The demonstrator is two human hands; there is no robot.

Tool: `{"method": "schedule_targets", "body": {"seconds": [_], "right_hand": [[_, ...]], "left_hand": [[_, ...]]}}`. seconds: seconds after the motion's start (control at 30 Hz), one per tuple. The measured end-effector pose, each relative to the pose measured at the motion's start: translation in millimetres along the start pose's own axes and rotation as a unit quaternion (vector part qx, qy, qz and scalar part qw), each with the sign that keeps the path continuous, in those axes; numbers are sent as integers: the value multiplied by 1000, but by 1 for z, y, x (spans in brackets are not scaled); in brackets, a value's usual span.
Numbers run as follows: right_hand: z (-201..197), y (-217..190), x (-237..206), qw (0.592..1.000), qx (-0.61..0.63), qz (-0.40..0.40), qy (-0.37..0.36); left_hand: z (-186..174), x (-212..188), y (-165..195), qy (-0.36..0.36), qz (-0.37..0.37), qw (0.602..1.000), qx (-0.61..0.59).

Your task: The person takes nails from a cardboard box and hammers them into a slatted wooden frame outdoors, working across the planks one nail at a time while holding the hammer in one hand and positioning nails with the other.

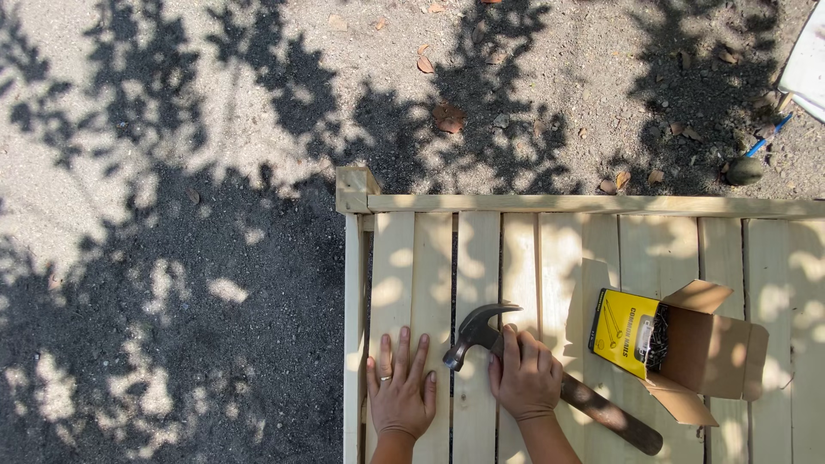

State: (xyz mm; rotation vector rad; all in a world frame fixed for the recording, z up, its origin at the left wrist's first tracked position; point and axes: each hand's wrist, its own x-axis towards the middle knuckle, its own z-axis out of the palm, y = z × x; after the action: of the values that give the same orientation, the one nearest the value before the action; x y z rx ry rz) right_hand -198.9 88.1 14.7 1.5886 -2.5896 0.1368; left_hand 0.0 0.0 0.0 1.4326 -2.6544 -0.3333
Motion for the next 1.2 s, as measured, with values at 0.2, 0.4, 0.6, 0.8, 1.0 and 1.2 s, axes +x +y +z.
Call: {"method": "schedule_targets", "body": {"seconds": [0.2,0.4,0.6,0.8,1.0,1.2], "right_hand": [[-2,0,7,1000,-3,-6,-11],[0,-1,5,1000,4,-6,-11],[-6,-1,9,1000,24,-19,-2],[-10,-2,8,1000,14,-18,-11],[-21,-2,6,999,50,-23,-2],[-45,12,-6,993,104,29,-43]], "left_hand": [[-2,4,-1,0,1,1000,-9],[-2,1,-2,-17,-12,1000,-11],[-9,4,-1,-6,-10,1000,-14],[-8,-1,-1,-22,-14,1000,3],[0,-13,1,-9,-22,1000,2],[-21,-11,14,29,-19,999,23]]}}
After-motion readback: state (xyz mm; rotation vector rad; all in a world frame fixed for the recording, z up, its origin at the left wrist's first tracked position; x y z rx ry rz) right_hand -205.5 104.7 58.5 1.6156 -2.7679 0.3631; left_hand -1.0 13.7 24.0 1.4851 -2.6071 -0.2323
